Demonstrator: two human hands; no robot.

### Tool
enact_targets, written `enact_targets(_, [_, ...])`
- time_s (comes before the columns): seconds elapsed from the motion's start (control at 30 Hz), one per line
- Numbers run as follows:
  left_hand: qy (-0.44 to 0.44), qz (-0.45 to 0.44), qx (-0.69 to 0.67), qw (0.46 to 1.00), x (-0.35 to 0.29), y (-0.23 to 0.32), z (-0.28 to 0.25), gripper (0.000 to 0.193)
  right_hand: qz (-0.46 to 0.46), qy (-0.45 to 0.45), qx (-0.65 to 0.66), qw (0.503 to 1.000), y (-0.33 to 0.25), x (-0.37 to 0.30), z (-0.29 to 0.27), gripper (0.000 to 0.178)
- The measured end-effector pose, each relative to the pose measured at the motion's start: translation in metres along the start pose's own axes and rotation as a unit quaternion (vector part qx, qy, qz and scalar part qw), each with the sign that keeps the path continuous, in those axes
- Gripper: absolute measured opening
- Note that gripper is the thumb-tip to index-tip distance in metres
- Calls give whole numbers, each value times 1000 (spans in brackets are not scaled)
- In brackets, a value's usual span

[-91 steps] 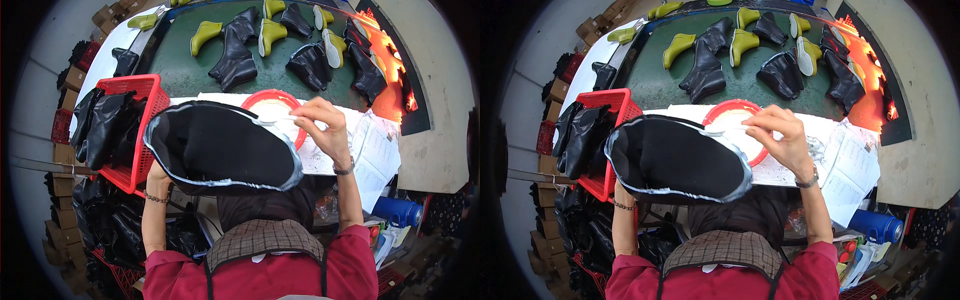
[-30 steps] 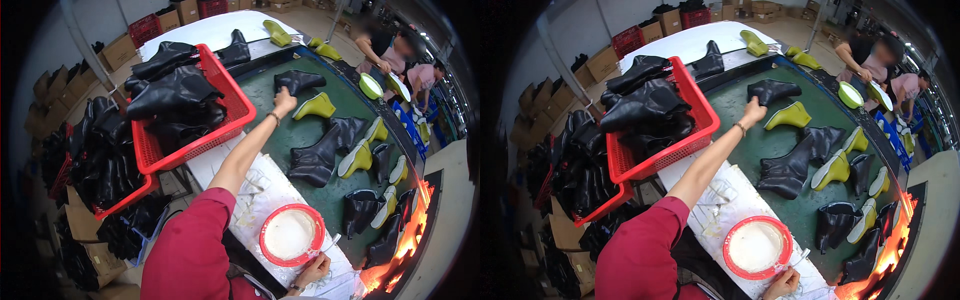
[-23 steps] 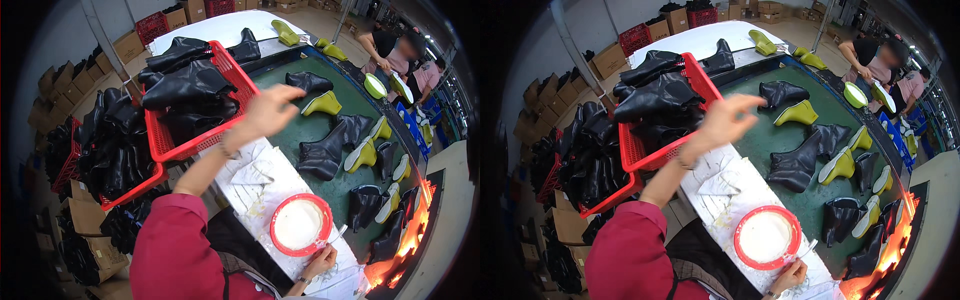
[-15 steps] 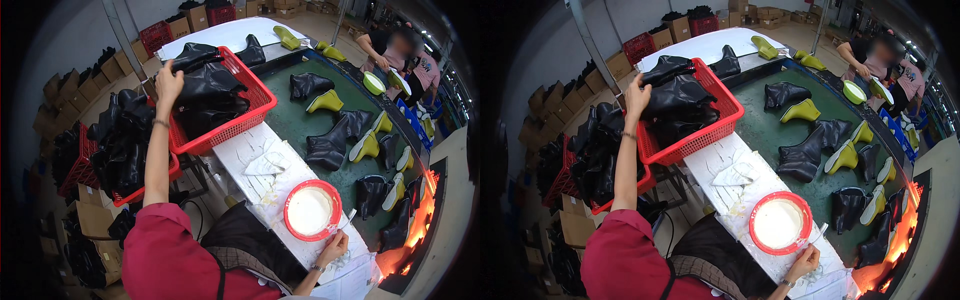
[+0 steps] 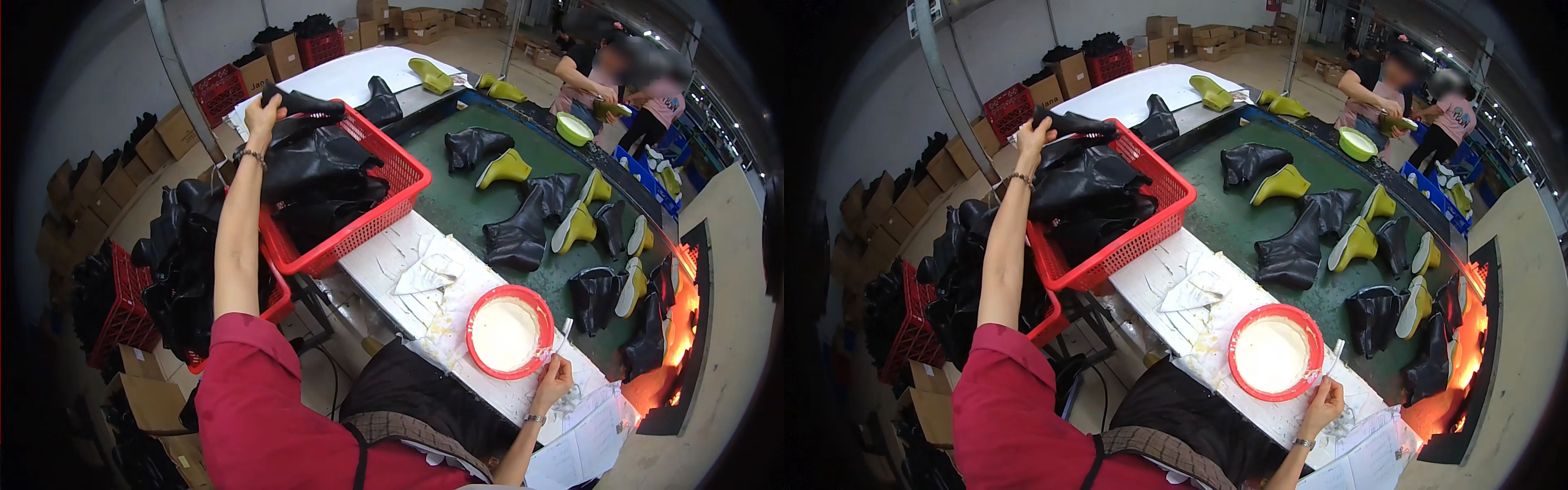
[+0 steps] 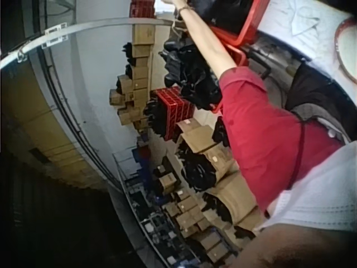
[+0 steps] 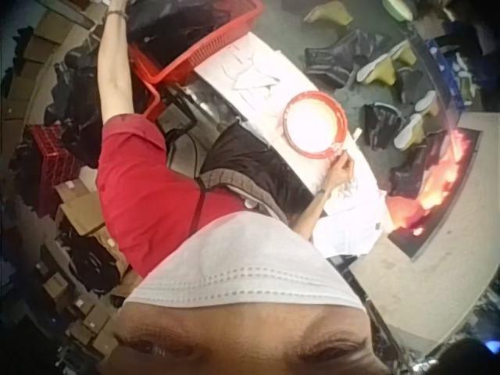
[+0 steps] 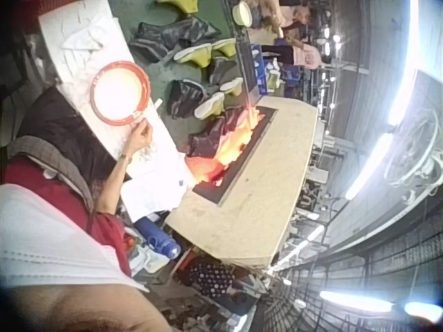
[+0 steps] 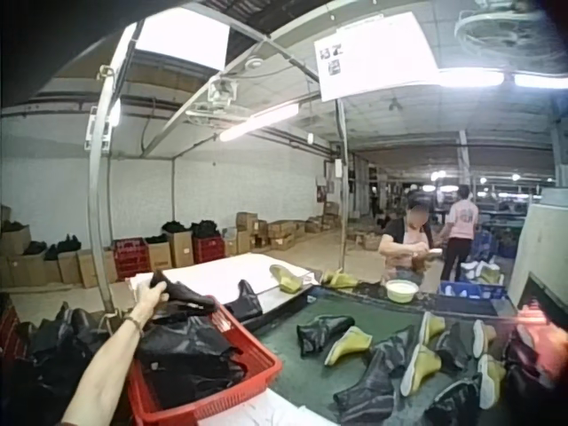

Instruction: The person takes shoe uppers from a basket, applies glue to them using a brush dipped into a bowl, and places the glued shoe uppers onto a conveyor belt.

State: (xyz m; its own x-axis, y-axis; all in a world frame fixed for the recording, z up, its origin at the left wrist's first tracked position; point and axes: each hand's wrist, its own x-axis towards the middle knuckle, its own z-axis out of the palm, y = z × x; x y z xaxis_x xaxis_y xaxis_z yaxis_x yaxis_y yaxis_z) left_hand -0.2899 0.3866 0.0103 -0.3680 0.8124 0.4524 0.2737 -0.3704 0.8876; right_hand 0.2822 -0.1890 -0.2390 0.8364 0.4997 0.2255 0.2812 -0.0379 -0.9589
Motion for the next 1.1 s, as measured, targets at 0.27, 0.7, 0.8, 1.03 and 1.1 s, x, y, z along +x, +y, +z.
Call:
enact_targets(0.27, [-28, 66, -94, 993, -9, 81, -1, 26, 0, 2, 11, 1000, 0, -1, 3, 23])
enact_targets(0.7, [-276, 73, -33, 958, -57, 100, 40, 62, -4, 8, -12, 1000, 6, 2, 1, 17])
enact_targets(0.8, [-256, 131, 103, 952, -96, 115, 81, 90, 19, 16, 7, 1000, 0, -3, -1, 17])
enact_targets(1.03, [-342, 80, 293, 889, -137, 31, 87, 108, 37, -5, 15, 999, -8, -4, 4, 15])
enact_targets(1.1, [-337, 42, 195, 920, -119, 17, 81, 91, 42, -7, 33, 999, -8, -3, 1, 15])
